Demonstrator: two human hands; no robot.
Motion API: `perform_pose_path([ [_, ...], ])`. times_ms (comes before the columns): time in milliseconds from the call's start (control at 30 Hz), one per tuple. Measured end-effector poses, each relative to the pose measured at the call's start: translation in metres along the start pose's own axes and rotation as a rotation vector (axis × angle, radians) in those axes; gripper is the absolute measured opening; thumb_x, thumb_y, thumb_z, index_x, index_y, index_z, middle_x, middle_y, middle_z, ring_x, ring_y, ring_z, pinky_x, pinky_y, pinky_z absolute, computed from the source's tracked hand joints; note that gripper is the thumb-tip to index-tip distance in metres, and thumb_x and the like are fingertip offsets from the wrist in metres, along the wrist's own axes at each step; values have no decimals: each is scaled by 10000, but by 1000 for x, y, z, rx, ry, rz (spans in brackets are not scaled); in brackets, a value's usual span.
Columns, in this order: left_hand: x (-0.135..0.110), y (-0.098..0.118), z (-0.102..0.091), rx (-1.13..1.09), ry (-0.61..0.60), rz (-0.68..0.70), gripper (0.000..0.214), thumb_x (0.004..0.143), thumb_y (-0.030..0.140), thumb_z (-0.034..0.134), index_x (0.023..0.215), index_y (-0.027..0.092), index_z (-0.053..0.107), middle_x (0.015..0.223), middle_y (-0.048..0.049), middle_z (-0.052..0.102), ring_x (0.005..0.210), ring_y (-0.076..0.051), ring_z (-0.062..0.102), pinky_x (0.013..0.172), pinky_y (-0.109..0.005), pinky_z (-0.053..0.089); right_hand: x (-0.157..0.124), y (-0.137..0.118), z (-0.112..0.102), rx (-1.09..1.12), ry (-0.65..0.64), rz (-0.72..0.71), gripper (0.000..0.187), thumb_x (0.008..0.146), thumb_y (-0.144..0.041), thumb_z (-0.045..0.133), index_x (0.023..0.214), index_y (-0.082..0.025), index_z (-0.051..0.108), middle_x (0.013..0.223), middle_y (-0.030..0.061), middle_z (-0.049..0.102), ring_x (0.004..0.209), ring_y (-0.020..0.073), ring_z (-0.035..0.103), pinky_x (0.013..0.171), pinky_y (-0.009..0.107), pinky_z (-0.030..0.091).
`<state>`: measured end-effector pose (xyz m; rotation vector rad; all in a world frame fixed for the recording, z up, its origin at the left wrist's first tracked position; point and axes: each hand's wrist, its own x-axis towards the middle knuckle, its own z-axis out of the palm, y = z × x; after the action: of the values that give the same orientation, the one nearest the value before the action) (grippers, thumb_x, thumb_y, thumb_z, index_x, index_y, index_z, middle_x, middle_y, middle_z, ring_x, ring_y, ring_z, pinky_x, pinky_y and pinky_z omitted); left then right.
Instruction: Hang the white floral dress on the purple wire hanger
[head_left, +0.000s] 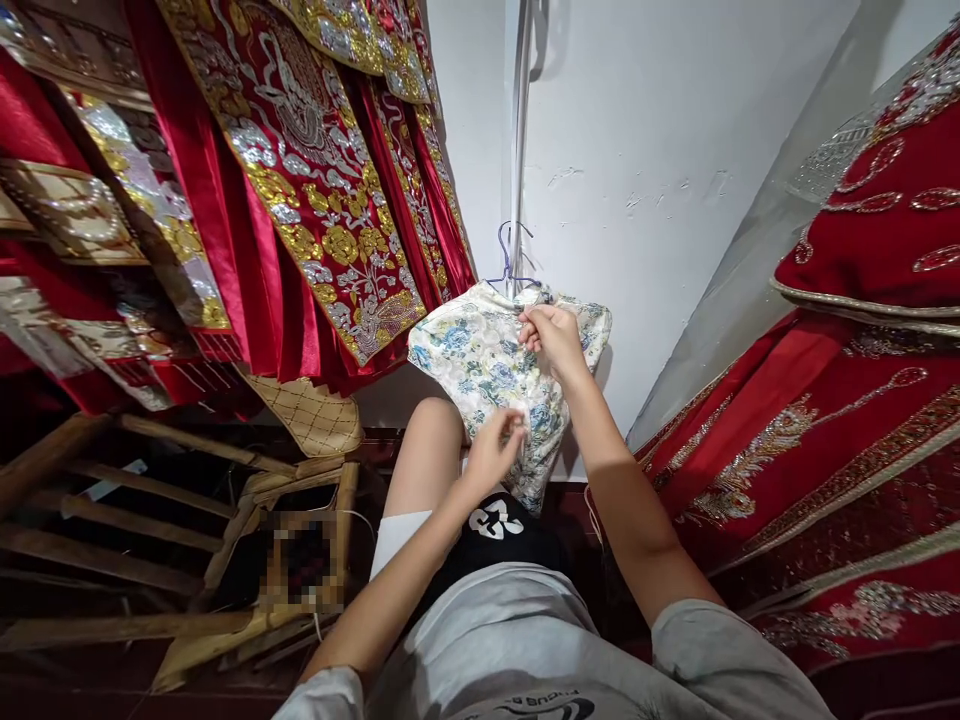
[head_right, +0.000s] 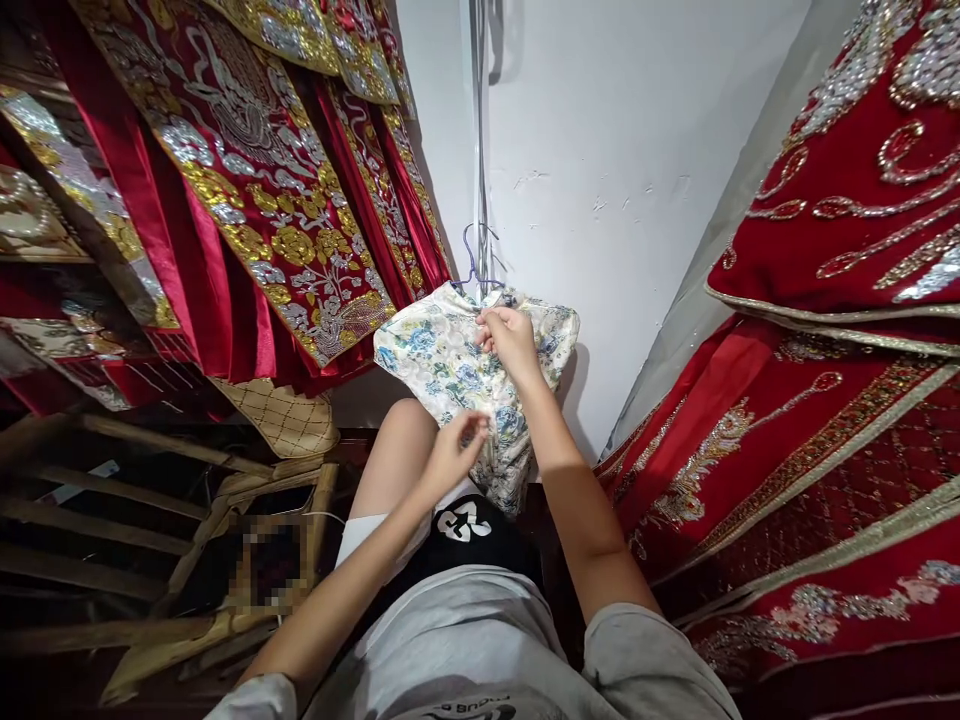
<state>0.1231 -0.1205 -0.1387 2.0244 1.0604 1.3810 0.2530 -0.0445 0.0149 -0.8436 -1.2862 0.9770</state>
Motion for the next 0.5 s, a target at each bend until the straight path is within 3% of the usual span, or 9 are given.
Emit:
perform_pose_path([
  [133, 85, 51, -53, 1, 243, 213, 291, 1003, 283, 493, 1273, 202, 563, 930, -35, 657, 840, -180, 623, 832, -314, 474, -7, 2, 4, -53, -35, -54, 271, 899, -385, 616, 718, -186, 580, 506, -37, 583, 385, 64, 471, 407, 172, 331],
  [267, 141, 78, -77, 211, 137, 306, 144, 976, 235, 531, 935, 167, 652, 872, -39, 664, 877, -197, 618, 862, -318, 452, 0, 8, 5, -92, -64, -137, 241, 907, -377, 569, 754, -194, 602, 523, -36, 579, 428, 87, 489, 459, 198, 363],
  [367, 159, 71, -87, 311, 165, 316, 176, 969, 222, 543, 819, 163, 614, 828, -42, 647, 839, -185, 601, 835, -310, 444, 2, 33, 1, -175, 3, -82, 214, 876, -332, 580, 711, -198, 606, 533, -26, 588, 468, 108, 498, 509, 225, 390],
  [500, 173, 29, -131, 104, 503, 202, 263, 1039, 314, 439, 860, 169, 565, 858, -25, 638, 808, -129, 573, 771, -274, 466, -20, 78, -1, -243, 30, 73, 218, 796, -283, 610, 597, -208, 565, 503, -22, 570, 486, 123, 490, 532, 242, 383],
])
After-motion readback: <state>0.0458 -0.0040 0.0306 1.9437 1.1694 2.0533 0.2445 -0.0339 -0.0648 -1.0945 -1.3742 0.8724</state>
